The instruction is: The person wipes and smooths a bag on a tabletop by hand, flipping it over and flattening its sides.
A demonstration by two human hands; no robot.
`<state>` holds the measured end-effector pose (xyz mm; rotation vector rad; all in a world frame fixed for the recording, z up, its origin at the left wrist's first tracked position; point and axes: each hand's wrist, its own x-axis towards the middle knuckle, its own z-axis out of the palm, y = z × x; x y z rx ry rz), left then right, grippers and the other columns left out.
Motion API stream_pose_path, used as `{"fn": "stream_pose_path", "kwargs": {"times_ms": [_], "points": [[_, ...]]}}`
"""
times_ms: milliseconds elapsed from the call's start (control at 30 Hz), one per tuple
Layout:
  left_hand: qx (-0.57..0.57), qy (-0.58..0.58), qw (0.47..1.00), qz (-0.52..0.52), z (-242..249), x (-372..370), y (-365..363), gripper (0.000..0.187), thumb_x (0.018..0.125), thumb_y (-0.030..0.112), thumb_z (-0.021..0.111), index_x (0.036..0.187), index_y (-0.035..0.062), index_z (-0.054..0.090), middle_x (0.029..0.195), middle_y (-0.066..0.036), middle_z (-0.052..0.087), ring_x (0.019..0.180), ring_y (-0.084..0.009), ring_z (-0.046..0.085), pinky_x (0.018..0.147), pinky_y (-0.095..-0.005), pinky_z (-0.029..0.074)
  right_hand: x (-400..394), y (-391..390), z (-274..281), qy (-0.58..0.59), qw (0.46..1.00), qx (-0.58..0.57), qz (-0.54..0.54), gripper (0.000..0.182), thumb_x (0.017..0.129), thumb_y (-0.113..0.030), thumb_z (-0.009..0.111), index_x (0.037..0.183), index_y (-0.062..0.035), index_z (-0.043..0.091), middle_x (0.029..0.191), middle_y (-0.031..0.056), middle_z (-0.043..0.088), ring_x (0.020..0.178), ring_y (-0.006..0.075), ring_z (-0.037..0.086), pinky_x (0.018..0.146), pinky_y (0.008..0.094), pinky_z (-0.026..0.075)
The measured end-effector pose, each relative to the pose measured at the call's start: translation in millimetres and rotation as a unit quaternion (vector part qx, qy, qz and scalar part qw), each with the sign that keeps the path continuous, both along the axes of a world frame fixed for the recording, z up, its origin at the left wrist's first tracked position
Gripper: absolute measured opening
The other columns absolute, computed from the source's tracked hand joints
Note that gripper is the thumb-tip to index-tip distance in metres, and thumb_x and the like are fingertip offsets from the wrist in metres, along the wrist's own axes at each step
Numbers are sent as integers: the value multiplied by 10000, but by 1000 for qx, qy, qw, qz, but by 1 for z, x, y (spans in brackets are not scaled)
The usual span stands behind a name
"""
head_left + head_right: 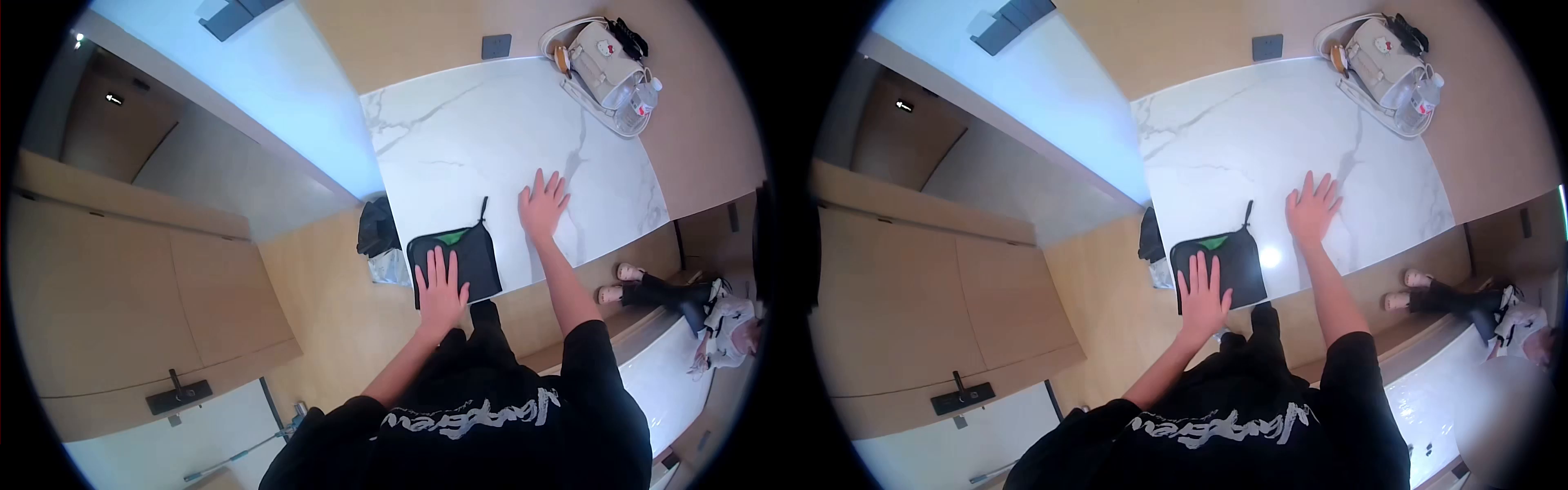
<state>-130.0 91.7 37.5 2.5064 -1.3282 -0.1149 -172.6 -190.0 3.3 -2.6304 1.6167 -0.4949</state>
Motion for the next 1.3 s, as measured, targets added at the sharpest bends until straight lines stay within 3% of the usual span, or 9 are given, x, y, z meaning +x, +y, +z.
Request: {"fn": "stream_pose_path", "kwargs": {"times_ms": [167, 400, 767, 900, 1067, 1300], "points": [[22, 44, 998, 32, 18, -11, 0, 770, 872, 367, 618, 1500, 54, 299, 1557, -260, 187, 1448, -440, 149, 1110, -650, 141, -3, 1, 4, 7, 999, 32, -5, 576, 929, -336, 476, 1462, -135, 396, 1543, 227, 274, 1448, 396, 191, 1151, 596, 123], [41, -18, 999, 28, 3, 20, -49, 760, 888, 474, 577, 1513, 131, 311, 1565, -239, 190, 1442, -453, 150, 1097, -670, 140, -3, 7, 16, 1, 999, 36, 4, 597, 907, -316, 498, 1451, -86, 406, 1535, 249, 268, 1444, 410, 190, 1154, 597, 127], [3, -136, 984, 114, -42, 259, -254, 705, 930, 531, 457, 1505, 143, 329, 1558, -226, 244, 1440, -443, 189, 1104, -680, 115, -4, 3, 23, -16, 998, 58, 17, 646, 863, -316, 550, 1444, -72, 406, 1522, 282, 256, 1432, 467, 174, 1135, 639, 126], [32, -86, 991, 93, -38, 314, -299, 711, 954, 553, 397, 1525, 149, 277, 1575, -220, 199, 1449, -444, 153, 1097, -692, 116, -5, 4, 28, -27, 996, 79, 29, 653, 861, -306, 556, 1445, -59, 400, 1516, 298, 254, 1431, 474, 171, 1127, 650, 133], [20, -77, 991, 108, -39, 310, -304, 709, 958, 550, 386, 1530, 150, 261, 1578, -217, 192, 1453, -439, 145, 1097, -692, 119, -6, 5, 27, -40, 996, 68, 37, 643, 871, -285, 537, 1449, -47, 385, 1525, 300, 227, 1436, 460, 162, 1131, 640, 113], [-1, -111, 990, 89, -38, 228, -253, 703, 946, 523, 432, 1518, 137, 295, 1565, -219, 229, 1445, -436, 179, 1108, -677, 120, -5, 5, 16, -25, 999, 33, 31, 634, 887, -318, 511, 1447, -45, 393, 1534, 282, 241, 1442, 445, 162, 1141, 628, 97]]}}
